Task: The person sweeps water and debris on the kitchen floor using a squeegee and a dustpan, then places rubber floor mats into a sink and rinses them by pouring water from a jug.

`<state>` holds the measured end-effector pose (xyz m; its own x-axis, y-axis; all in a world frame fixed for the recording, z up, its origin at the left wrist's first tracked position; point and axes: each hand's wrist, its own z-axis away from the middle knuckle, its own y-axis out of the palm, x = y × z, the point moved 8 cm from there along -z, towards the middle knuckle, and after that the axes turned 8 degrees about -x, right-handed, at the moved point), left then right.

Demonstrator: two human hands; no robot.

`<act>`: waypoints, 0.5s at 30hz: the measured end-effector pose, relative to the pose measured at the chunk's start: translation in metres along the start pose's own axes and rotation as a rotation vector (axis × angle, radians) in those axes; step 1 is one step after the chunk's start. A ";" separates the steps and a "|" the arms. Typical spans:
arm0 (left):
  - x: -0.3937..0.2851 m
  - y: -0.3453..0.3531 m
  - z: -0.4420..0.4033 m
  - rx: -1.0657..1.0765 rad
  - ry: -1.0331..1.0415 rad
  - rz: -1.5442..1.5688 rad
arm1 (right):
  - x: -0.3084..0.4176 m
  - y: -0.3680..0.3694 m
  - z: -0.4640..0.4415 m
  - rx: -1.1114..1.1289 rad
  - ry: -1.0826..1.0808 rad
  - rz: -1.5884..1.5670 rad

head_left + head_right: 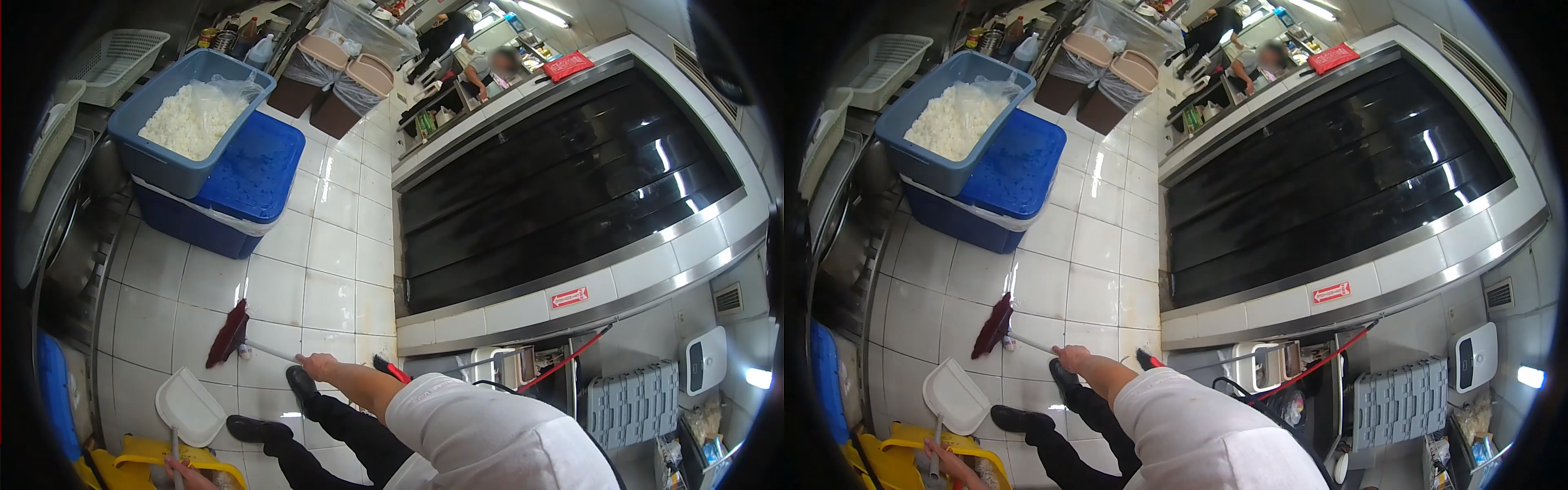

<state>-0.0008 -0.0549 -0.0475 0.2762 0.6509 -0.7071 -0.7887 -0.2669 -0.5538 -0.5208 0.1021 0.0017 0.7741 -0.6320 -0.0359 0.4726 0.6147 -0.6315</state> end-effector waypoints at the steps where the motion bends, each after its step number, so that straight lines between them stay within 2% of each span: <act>1: 0.006 -0.002 -0.004 0.005 -0.072 -0.089 | 0.001 -0.001 0.001 -0.003 -0.002 0.003; 15: -0.021 -0.014 -0.010 -0.029 -0.019 0.014 | 0.009 -0.001 -0.003 0.003 0.054 -0.053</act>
<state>0.0099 -0.0721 -0.0298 0.2548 0.6599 -0.7068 -0.7759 -0.2967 -0.5567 -0.5160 0.0944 -0.0007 0.7245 -0.6878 -0.0442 0.5136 0.5815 -0.6309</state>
